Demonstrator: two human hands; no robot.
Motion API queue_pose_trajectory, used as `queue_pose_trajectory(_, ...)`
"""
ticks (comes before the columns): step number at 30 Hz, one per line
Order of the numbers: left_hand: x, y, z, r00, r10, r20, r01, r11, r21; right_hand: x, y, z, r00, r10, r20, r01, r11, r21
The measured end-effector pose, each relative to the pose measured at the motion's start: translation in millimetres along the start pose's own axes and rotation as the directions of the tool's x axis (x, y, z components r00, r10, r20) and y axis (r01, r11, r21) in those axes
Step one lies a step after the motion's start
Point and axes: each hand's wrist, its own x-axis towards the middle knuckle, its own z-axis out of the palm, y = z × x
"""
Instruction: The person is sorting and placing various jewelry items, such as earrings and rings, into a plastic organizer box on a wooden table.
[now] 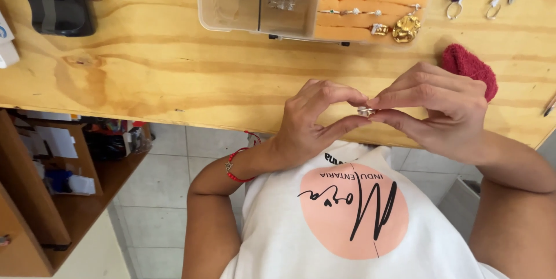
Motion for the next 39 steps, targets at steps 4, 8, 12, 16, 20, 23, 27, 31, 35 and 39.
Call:
queue_pose_trajectory(4, 9, 0, -4, 0.996, 0.081, -0.029, -0.080, 0.996, 0.048, -3, 5, 3, 0.995, 0.057, -0.077, -0.052, 0.997, 0.059)
queue_pose_trajectory(8, 13, 3, -11, 0.996, 0.088, -0.019, -0.086, 0.992, 0.089, -6, 8, 5, 0.993, 0.099, -0.061, -0.093, 0.991, 0.091)
queue_pose_trajectory(12, 15, 8, -17, 1.000, 0.023, 0.008, -0.022, 1.000, -0.020, -2, 5, 6, 0.996, 0.064, -0.065, -0.061, 0.997, 0.052)
queue_pose_trajectory(16, 13, 10, -20, 1.000, -0.009, 0.003, 0.009, 0.997, -0.072, 6, 0, 10, 0.999, 0.019, -0.031, -0.019, 1.000, 0.019)
queue_pose_trajectory(20, 9, 7, -18, 1.000, 0.010, -0.002, -0.010, 1.000, -0.004, 2, 4, 17, 0.998, -0.007, -0.065, 0.006, 1.000, -0.013)
queue_pose_trajectory(23, 6, 5, -18, 0.998, 0.067, 0.006, -0.067, 0.989, 0.132, 4, 4, 16, 0.996, -0.069, -0.064, 0.065, 0.996, -0.066)
queue_pose_trajectory(27, 7, 6, -22, 0.983, 0.183, 0.015, -0.179, 0.932, 0.314, 9, 3, 11, 0.995, -0.102, -0.013, 0.100, 0.990, -0.104)
queue_pose_trajectory(31, 10, 7, -26, 0.977, 0.212, 0.025, -0.207, 0.911, 0.357, 12, 1, 8, 0.994, -0.104, 0.021, 0.106, 0.991, -0.079)
queue_pose_trajectory(35, 12, 7, -24, 0.977, 0.212, 0.012, -0.201, 0.904, 0.377, 6, 3, 8, 0.994, -0.104, -0.016, 0.103, 0.991, -0.083)
queue_pose_trajectory(39, 17, 6, -20, 0.977, 0.212, 0.036, -0.208, 0.894, 0.397, 8, 2, -2, 0.999, -0.041, -0.008, 0.040, 0.996, -0.077)
